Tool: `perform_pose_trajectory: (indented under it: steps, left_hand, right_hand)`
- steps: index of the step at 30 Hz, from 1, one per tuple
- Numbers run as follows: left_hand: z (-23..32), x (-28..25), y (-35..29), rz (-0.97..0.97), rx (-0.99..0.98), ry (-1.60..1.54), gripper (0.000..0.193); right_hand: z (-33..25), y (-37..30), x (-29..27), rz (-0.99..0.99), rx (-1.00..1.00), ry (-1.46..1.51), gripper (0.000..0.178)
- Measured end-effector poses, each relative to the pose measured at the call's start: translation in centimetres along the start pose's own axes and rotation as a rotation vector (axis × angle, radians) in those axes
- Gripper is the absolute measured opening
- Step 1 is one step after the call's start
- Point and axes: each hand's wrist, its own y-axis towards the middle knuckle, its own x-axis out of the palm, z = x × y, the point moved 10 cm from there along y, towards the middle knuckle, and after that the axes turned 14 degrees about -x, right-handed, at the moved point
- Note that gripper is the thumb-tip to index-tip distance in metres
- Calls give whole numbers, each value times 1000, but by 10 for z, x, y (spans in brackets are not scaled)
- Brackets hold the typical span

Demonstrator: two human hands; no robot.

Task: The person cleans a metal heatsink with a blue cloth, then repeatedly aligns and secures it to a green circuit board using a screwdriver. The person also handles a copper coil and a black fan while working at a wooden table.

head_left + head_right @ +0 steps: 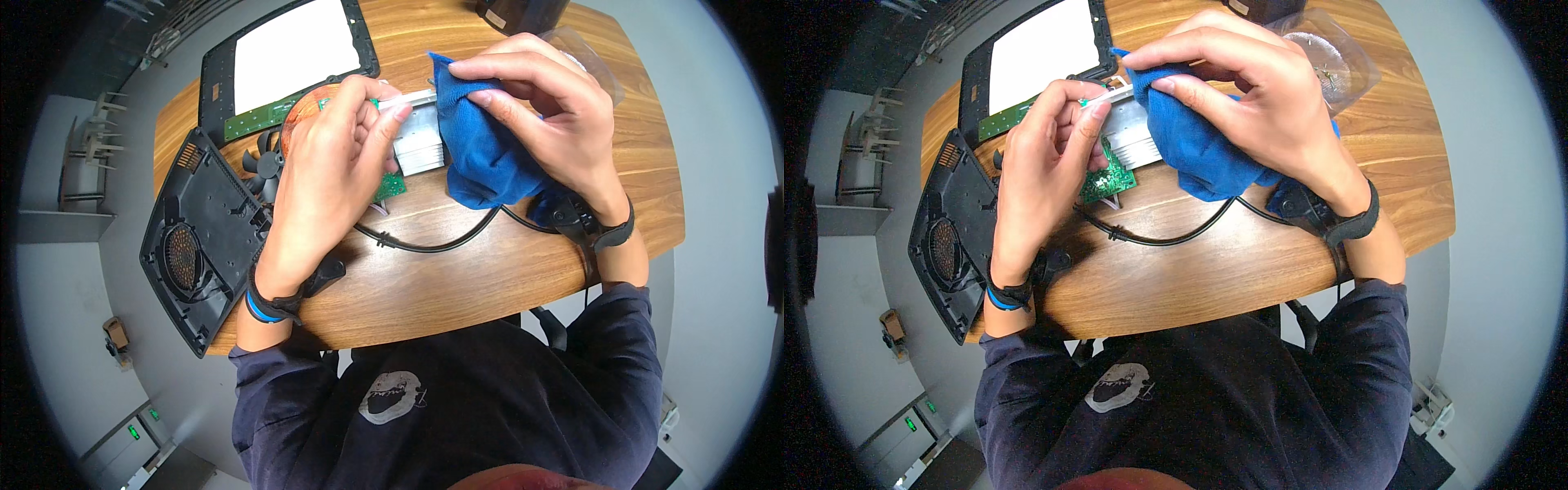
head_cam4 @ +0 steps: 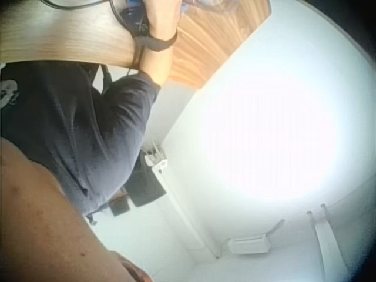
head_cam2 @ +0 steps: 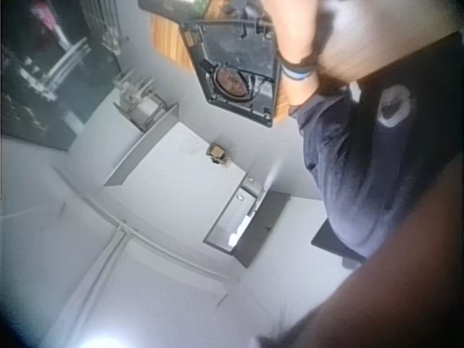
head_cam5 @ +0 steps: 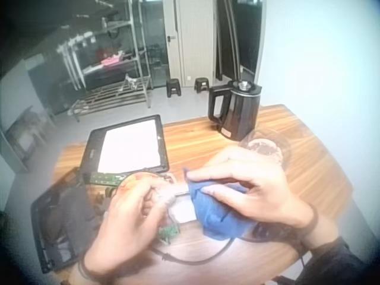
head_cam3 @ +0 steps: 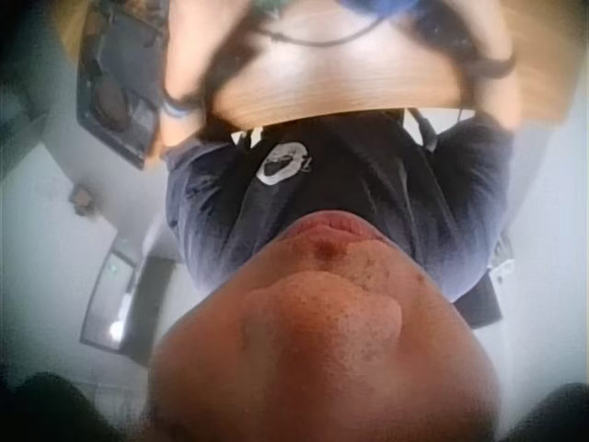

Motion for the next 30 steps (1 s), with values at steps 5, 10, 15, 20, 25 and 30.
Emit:
perform_pose_trajectory:
  steps: [5,10,15,20,25,30]
  left_hand:
    - [3,-7,-1,103,23,133,15]
    - [4,-6,-2,96,57,120,14]
    - [7,-3,-3,36,-9,118,15]
    - [8,-2,-4,20,-23,86,14]
    - [5,-4,-2,70,27,101,14]
    - [7,-4,-2,65,8,137,12]
  right_hand:
    - [-17,12,6,15,-170,-66,20]
    - [-23,3,37,-139,-219,-23,23]
    - [-13,-1,33,-142,-129,-194,22]
    - [-18,-3,42,-152,-126,-106,22]
    - [-5,-5,33,-282,-65,-121,18]
    - [10,-5,15,-214,-48,-316,16]
